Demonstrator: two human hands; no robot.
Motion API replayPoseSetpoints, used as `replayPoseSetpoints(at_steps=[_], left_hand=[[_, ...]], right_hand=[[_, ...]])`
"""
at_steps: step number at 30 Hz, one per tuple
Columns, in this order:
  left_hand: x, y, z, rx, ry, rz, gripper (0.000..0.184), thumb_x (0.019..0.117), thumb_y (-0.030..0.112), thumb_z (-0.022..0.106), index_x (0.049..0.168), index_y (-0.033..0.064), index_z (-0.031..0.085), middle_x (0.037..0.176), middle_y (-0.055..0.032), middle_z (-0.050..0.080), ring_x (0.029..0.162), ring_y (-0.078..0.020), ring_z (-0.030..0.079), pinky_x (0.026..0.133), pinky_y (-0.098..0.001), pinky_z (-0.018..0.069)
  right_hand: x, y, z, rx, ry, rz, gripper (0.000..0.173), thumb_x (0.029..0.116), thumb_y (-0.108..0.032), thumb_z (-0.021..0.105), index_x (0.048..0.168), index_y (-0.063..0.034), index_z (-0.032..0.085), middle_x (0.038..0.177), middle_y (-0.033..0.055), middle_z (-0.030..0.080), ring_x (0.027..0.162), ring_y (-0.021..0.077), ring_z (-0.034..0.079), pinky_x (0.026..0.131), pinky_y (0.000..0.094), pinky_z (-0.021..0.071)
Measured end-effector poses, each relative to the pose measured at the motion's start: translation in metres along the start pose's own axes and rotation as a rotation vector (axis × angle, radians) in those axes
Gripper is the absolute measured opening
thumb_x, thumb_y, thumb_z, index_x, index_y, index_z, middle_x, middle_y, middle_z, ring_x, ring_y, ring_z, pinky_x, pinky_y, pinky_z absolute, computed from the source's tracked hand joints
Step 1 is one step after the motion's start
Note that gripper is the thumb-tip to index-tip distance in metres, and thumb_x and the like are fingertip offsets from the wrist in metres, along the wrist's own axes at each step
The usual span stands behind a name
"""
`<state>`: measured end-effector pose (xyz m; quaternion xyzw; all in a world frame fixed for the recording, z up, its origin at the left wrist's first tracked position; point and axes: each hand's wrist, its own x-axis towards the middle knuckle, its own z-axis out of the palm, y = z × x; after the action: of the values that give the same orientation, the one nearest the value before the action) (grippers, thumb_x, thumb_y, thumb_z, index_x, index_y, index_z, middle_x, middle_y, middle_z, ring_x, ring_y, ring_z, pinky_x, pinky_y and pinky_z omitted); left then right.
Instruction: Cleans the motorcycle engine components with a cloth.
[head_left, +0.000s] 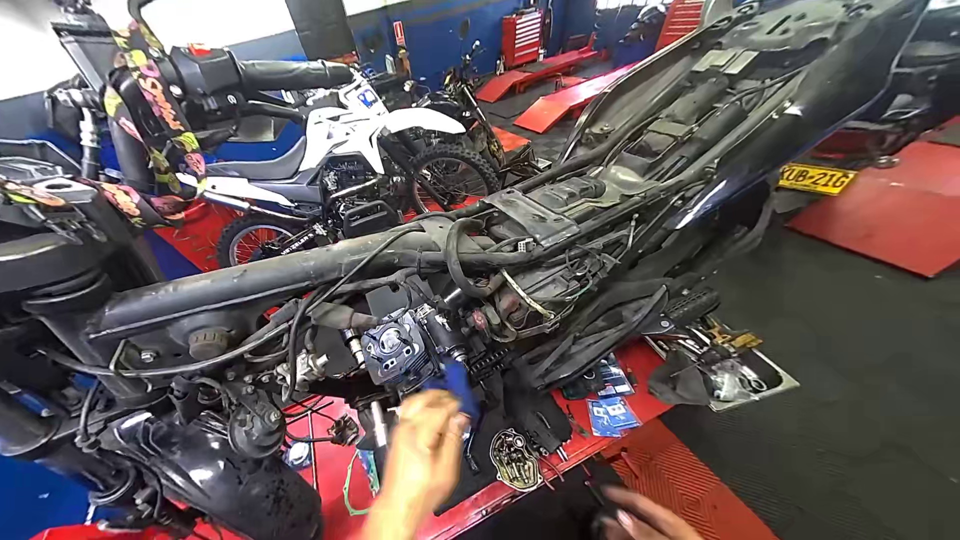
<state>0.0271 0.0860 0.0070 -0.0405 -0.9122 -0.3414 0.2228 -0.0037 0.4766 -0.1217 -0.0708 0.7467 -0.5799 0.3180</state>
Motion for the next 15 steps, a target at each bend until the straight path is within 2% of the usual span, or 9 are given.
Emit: replayPoseSetpoints(at_steps=[2,4,5,7,9,11,13,14,15], left_hand=[[-0.013,0.042,0.031,-0.192,-0.114,0.184,0.028,0.1057,0.025,0.055,0.113,0.0114,0.078,0.122,-0.0054,0.074,0.119,-0.0192,0.066,0.107,-0.0412,0.0525],[-0.017,0.061,0.054,-0.329,-0.224,0.297,0.024,0.105,0.021,0.057,0.121,0.0172,0.075,0.119,-0.0062,0.07,0.113,-0.0177,0.066,0.098,-0.0376,0.0571],[-0.021,0.064,0.06,-0.359,-0.198,0.286,0.025,0.1039,0.021,0.059,0.124,0.0211,0.074,0.114,-0.0054,0.069,0.106,-0.016,0.067,0.09,-0.0357,0.059],[-0.027,0.059,0.056,-0.33,-0.064,0.175,0.026,0.1006,0.025,0.066,0.126,0.0245,0.073,0.106,-0.0037,0.068,0.093,-0.0131,0.068,0.076,-0.0339,0.0609],[-0.033,0.047,0.04,-0.292,-0.049,0.018,0.034,0.0971,0.034,0.072,0.127,0.0191,0.07,0.105,-0.0033,0.07,0.083,-0.0109,0.068,0.071,-0.032,0.0611],[-0.04,0.034,0.028,-0.273,-0.233,-0.111,0.049,0.0957,0.042,0.072,0.136,0.0151,0.063,0.104,-0.0044,0.069,0.083,-0.0148,0.066,0.075,-0.0364,0.0599],[-0.041,0.032,0.025,-0.357,-0.466,-0.184,0.081,0.0893,0.049,0.077,0.153,0.0099,0.044,0.112,-0.0091,0.069,0.088,-0.0212,0.067,0.083,-0.0441,0.0594],[-0.042,0.034,0.03,-0.425,-0.536,-0.183,0.088,0.0885,0.048,0.079,0.157,0.0098,0.038,0.116,-0.0102,0.069,0.092,-0.0218,0.068,0.086,-0.0452,0.0593],[-0.044,0.036,0.038,-0.488,-0.552,-0.14,0.079,0.0912,0.046,0.077,0.153,0.0094,0.044,0.117,-0.0096,0.071,0.097,-0.0205,0.07,0.091,-0.045,0.0593]], right_hand=[[0.021,-0.06,0.027,0.293,-0.166,-0.233,0.052,0.105,-0.032,0.056,0.149,-0.0053,0.049,0.129,0.0169,0.069,0.113,0.0323,0.07,0.099,0.0519,0.0585],[0.031,-0.104,0.054,0.532,-0.16,-0.416,0.034,0.0981,-0.024,0.069,0.131,-0.0136,0.066,0.118,0.0083,0.073,0.106,0.0215,0.071,0.094,0.0444,0.0591],[0.035,-0.117,0.06,0.539,-0.105,-0.507,0.025,0.0954,-0.017,0.071,0.121,-0.0148,0.072,0.111,0.0052,0.075,0.101,0.0169,0.071,0.091,0.0402,0.0603],[0.042,-0.136,0.06,0.425,0.029,-0.616,0.019,0.0941,-0.008,0.068,0.111,-0.0122,0.074,0.104,0.0041,0.075,0.096,0.0138,0.072,0.087,0.036,0.0613],[0.038,-0.147,0.055,0.357,0.2,-0.591,0.02,0.0903,-0.003,0.067,0.109,-0.0086,0.072,0.1,0.0033,0.075,0.092,0.0117,0.072,0.084,0.0337,0.0622],[0.032,-0.157,0.052,0.263,0.316,-0.559,0.026,0.088,-0.003,0.065,0.114,-0.0046,0.066,0.1,0.0008,0.074,0.093,0.0081,0.072,0.085,0.0299,0.0624],[0.032,-0.167,0.053,0.113,0.304,-0.664,0.026,0.0892,-0.008,0.068,0.115,-0.0043,0.066,0.102,-0.0023,0.074,0.095,0.0052,0.071,0.088,0.0274,0.0612],[0.032,-0.172,0.057,0.082,0.246,-0.733,0.022,0.0913,-0.011,0.069,0.113,-0.0094,0.069,0.101,-0.0048,0.075,0.095,0.0046,0.071,0.088,0.0273,0.0612],[0.032,-0.177,0.06,0.076,0.172,-0.783,0.019,0.0941,-0.014,0.07,0.113,-0.0141,0.071,0.101,-0.0058,0.075,0.094,0.0051,0.071,0.087,0.0279,0.0613]])
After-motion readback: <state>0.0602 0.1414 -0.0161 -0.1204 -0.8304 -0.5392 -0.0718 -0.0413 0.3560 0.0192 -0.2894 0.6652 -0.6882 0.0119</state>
